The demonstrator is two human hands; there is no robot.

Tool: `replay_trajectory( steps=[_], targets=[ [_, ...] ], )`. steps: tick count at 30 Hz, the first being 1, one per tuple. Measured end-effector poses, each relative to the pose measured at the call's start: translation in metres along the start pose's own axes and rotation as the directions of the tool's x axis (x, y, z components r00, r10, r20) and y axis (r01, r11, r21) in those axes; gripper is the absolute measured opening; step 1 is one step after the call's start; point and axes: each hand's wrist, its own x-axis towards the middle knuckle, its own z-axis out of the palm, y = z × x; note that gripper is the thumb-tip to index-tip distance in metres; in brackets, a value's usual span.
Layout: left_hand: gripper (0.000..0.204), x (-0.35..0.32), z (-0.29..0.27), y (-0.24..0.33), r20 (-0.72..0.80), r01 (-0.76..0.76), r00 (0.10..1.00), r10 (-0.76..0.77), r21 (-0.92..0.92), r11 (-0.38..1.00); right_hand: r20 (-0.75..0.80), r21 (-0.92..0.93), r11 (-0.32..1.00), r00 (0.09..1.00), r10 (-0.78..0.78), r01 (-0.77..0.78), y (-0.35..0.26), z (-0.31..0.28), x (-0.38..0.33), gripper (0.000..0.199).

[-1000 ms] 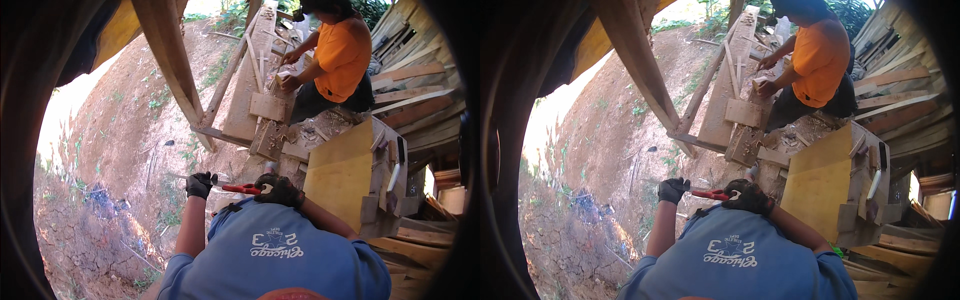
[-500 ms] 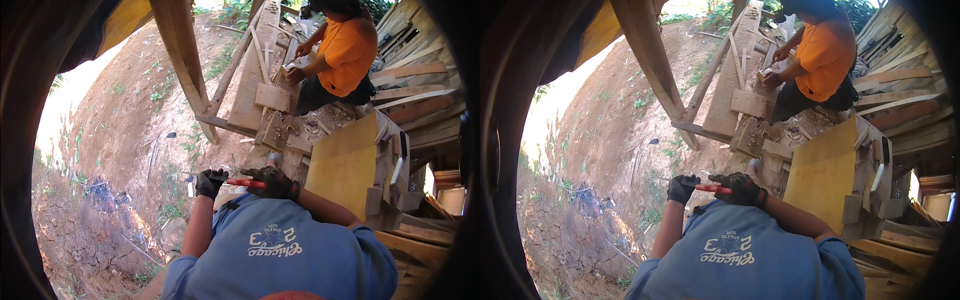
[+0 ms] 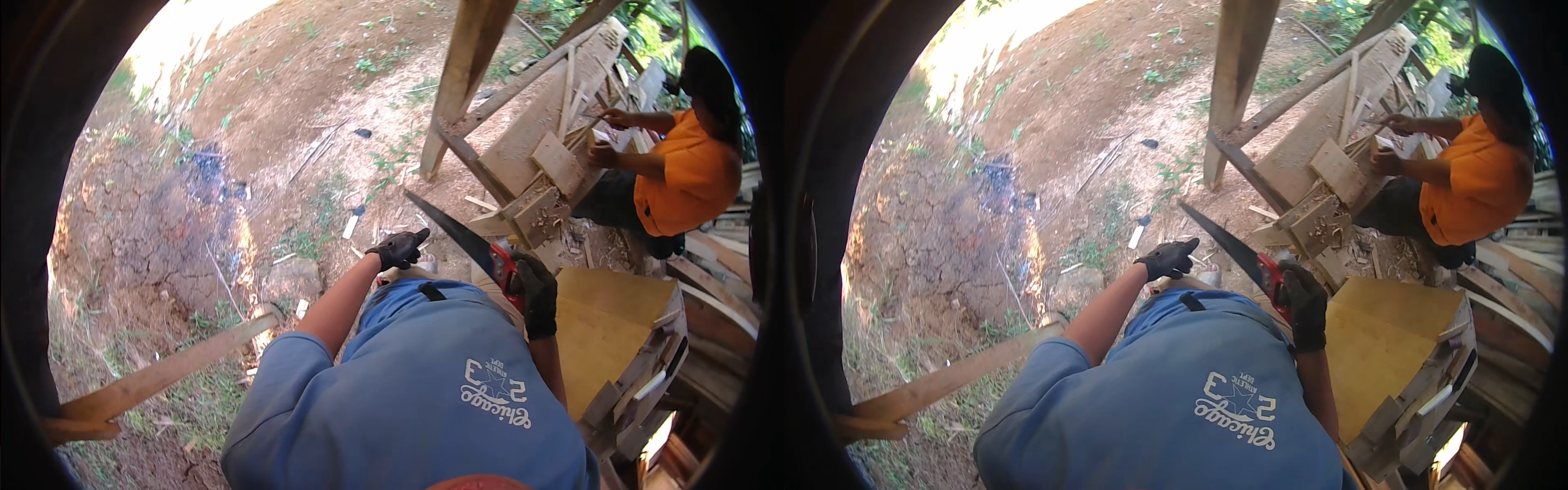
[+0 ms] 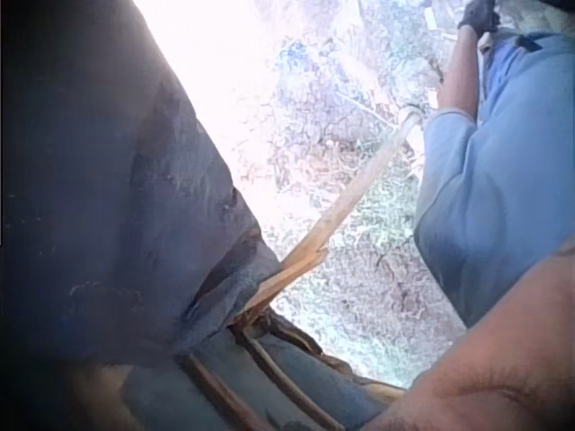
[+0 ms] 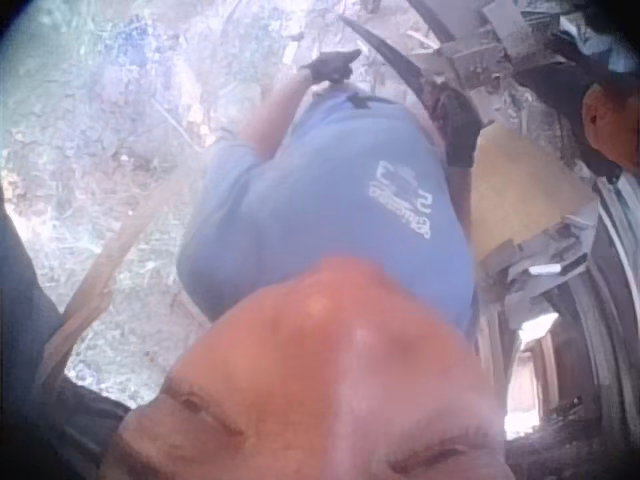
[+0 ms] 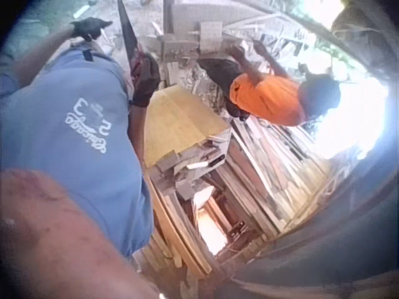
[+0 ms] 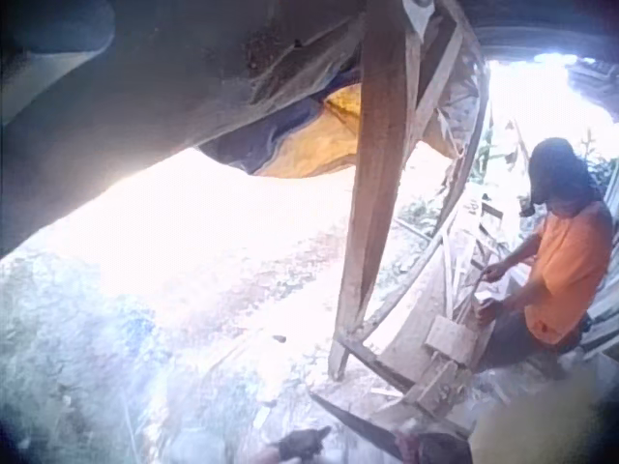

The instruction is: The person sands a wooden crate by hand using sandpaper, turning it over to reach different sides, then stands up and picks up a hand saw.

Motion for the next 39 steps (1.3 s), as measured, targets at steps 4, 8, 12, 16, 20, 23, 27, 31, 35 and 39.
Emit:
replay_trajectory(
  steps=[4,8,12,16,20,23,27,31,35,39],
  targets=[
    [0.081,-0.01,-0.019,-0.094,-0.339,0.145,0.941,-0.005,0.389,0.91,-0.028,-0.114,0.993,0.999,-0.036,0.033,0.004,-0.002,0.007,0.027],
    [0.061,0.001,-0.034,-0.295,-0.553,0.425,0.759,-0.344,0.02,0.905,-0.022,-0.345,0.934,0.994,-0.109,0.095,0.008,-0.008,0.028,0.03],
    [0.053,-0.042,-0.006,-0.377,-0.2,0.675,0.69,-0.696,-0.171,0.718,0.069,-0.559,0.766,0.939,-0.338,0.317,0.012,-0.033,0.041,0.032],
    [0.045,-0.046,0.018,-0.389,-0.136,0.669,0.72,-0.68,-0.121,0.733,-0.027,-0.431,0.893,0.987,-0.16,0.133,0.001,-0.048,0.057,0.032],
    [0.043,-0.021,0.012,-0.38,-0.056,0.582,0.79,-0.611,-0.245,0.775,-0.017,-0.359,0.929,0.995,-0.098,0.086,-0.003,-0.047,0.084,0.033],
    [0.043,-0.002,-0.005,-0.325,-0.195,0.345,0.932,-0.305,0.22,0.912,-0.022,-0.342,0.934,0.993,-0.116,0.101,0.001,-0.037,0.102,0.034],
    [0.041,-0.029,-0.051,-0.206,-0.263,0.187,0.964,-0.04,0.562,0.806,-0.003,-0.317,0.947,0.999,-0.052,0.048,0.003,-0.021,0.12,0.033],
    [0.032,-0.03,-0.087,-0.155,-0.338,0.137,0.893,-0.297,-0.425,0.895,0.037,-0.202,0.977,0.997,-0.065,0.071,0.035,0.006,0.15,0.026],
    [0.031,-0.019,-0.125,-0.112,-0.435,-0.054,0.89,-0.135,-0.394,0.918,0.13,-0.293,0.956,0.991,0.016,0.023,0.071,0.028,0.195,0.031],
    [0.035,0.029,-0.168,-0.152,-0.529,-0.057,0.833,-0.164,-0.378,0.924,0.249,-0.466,0.875,0.968,-0.011,0.13,0.057,0.092,0.246,0.029]
  ],
)
